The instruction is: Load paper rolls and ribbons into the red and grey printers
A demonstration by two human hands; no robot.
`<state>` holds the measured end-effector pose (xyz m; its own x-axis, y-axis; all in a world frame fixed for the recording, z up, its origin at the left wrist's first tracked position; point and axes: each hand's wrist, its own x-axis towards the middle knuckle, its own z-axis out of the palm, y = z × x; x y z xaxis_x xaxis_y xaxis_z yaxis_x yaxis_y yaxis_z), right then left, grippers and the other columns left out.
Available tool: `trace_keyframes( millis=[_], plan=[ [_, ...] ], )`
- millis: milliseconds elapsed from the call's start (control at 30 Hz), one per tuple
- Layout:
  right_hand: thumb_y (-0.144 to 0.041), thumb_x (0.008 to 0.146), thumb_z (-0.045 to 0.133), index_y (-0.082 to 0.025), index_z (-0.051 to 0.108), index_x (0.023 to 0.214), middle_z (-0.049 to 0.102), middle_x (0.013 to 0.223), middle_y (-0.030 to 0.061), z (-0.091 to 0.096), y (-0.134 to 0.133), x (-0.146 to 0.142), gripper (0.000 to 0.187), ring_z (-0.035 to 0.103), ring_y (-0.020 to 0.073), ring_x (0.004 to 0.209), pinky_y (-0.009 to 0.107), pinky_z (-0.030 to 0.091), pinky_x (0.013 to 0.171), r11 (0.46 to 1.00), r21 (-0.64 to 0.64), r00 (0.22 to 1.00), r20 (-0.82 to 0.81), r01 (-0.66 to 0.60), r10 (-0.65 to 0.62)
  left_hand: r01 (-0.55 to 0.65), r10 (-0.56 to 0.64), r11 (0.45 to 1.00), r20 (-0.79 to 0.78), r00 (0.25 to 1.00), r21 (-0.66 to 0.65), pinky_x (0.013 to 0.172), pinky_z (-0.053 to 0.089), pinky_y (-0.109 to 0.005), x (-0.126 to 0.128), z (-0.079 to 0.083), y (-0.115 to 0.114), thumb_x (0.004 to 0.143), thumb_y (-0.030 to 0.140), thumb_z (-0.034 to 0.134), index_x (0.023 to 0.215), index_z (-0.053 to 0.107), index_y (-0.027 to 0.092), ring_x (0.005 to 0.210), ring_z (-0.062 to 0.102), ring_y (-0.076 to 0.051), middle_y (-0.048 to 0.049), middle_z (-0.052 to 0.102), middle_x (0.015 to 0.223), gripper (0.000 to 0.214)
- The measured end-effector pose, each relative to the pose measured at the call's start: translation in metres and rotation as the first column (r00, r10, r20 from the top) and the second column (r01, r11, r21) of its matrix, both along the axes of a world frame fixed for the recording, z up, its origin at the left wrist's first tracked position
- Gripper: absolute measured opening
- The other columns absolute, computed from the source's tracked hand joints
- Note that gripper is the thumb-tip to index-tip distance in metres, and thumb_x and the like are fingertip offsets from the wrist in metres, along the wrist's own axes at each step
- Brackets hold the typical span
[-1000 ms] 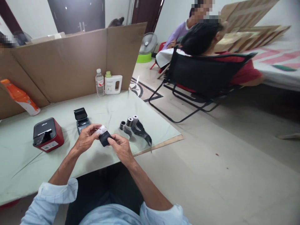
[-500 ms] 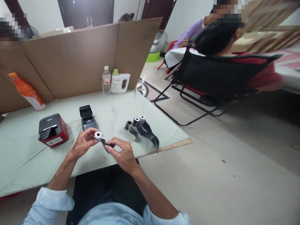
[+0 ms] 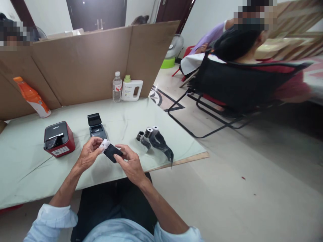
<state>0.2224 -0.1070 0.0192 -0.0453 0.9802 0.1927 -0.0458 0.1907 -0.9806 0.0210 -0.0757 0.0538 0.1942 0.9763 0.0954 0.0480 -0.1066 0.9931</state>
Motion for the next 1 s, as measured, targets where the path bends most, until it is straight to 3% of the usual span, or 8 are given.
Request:
trace_keyframes(
  millis=[133, 233, 300, 400, 500, 633, 767, 1000],
  plan=[
    [-0.029, 0.087, 0.069, -0.022, 0.08, 0.109, 0.081, 0.102, 0.005, -0.003, 0.0, -0.002, 0.025, 0.075, 0.0193, 0.086, 0.032, 0.063, 0.081, 0.989, -0.008, 0.988, -0.045, -0.147, 0.147, -0.065, 0.063, 0.998, -0.16, 0.985, -0.007, 0.071, 0.057, -0.027, -0.007, -0.004, -0.002, 0.085, 0.041, 0.079, 0.109, 0.072, 0.02, 0.087, 0.069, -0.018, -0.0057, 0.076, 0.103, 0.032],
    [-0.022, 0.085, 0.067, -0.022, 0.079, 0.118, 0.081, 0.108, 0.0053, -0.001, -0.002, 0.0, 0.035, 0.077, 0.0193, 0.09, 0.034, 0.064, 0.087, 0.955, -0.013, 0.955, -0.027, -0.295, 0.294, -0.084, 0.073, 0.995, -0.189, 0.979, -0.046, 0.072, 0.059, -0.031, -0.016, -0.005, -0.004, 0.085, 0.043, 0.077, 0.11, 0.078, 0.019, 0.087, 0.069, -0.02, -0.0081, 0.077, 0.105, 0.035],
    [-0.017, 0.085, 0.063, -0.023, 0.078, 0.122, 0.081, 0.114, 0.0055, -0.001, -0.002, 0.001, 0.04, 0.078, 0.0194, 0.096, 0.034, 0.064, 0.09, 0.949, 0.021, 0.949, 0.005, -0.316, 0.316, -0.055, 0.04, 0.994, -0.151, 0.988, -0.098, 0.077, 0.06, -0.034, -0.022, -0.005, -0.006, 0.085, 0.042, 0.078, 0.114, 0.079, 0.019, 0.09, 0.07, -0.022, -0.009, 0.078, 0.105, 0.037],
    [-0.013, 0.086, 0.058, -0.023, 0.078, 0.12, 0.081, 0.112, 0.0049, -0.002, 0.001, -0.001, 0.041, 0.078, 0.0193, 0.099, 0.034, 0.063, 0.093, 0.955, 0.154, 0.965, 0.112, -0.253, 0.237, 0.036, -0.05, 0.987, -0.083, 0.995, -0.157, 0.084, 0.059, -0.035, -0.03, -0.003, -0.008, 0.079, 0.032, 0.084, 0.122, 0.079, 0.02, 0.091, 0.071, -0.022, -0.0084, 0.079, 0.104, 0.045],
    [-0.01, 0.087, 0.055, -0.024, 0.077, 0.122, 0.081, 0.11, 0.0044, -0.008, 0.007, -0.005, 0.044, 0.077, 0.0189, 0.098, 0.034, 0.063, 0.094, 0.927, 0.303, 0.963, 0.221, -0.219, 0.155, 0.092, -0.096, 0.991, -0.041, 0.995, -0.102, 0.087, 0.058, -0.036, -0.031, -0.006, -0.007, 0.075, 0.029, 0.087, 0.122, 0.079, 0.019, 0.1, 0.071, -0.024, -0.012, 0.076, 0.115, 0.048],
    [-0.01, 0.09, 0.055, -0.027, 0.075, 0.126, 0.081, 0.114, 0.0056, -0.022, 0.02, -0.013, 0.045, 0.077, 0.0208, 0.103, 0.037, 0.063, 0.097, 0.886, 0.426, 0.946, 0.322, -0.184, 0.042, 0.015, 0.004, 0.994, -0.173, 0.985, 0.107, 0.086, 0.058, -0.034, -0.028, -0.012, 0.0, 0.082, 0.031, 0.082, 0.114, 0.082, 0.019, 0.109, 0.069, -0.026, -0.0136, 0.073, 0.121, 0.034],
    [-0.011, 0.092, 0.055, -0.027, 0.076, 0.124, 0.081, 0.111, 0.0075, -0.03, 0.044, -0.02, 0.041, 0.077, 0.0246, 0.105, 0.041, 0.063, 0.097, 0.848, 0.51, 0.896, 0.433, -0.147, -0.105, -0.018, 0.118, 0.964, -0.37, 0.922, 0.264, 0.079, 0.056, -0.031, -0.029, -0.01, 0.017, 0.085, 0.023, 0.07, 0.115, 0.081, 0.021, 0.102, 0.07, -0.023, -0.0114, 0.076, 0.118, 0.031],
    [-0.014, 0.098, 0.056, -0.024, 0.079, 0.117, 0.078, 0.101, 0.0097, -0.021, 0.099, -0.036, 0.031, 0.072, 0.0255, 0.098, 0.037, 0.058, 0.091, 0.815, 0.559, 0.764, 0.589, -0.149, -0.264, -0.101, 0.277, 0.926, -0.474, 0.836, 0.364, 0.083, 0.056, -0.032, -0.043, -0.007, 0.068, 0.081, 0.014, 0.061, 0.113, 0.078, 0.018, 0.087, 0.069, -0.019, -0.0069, 0.079, 0.105, 0.036]
  ],
)
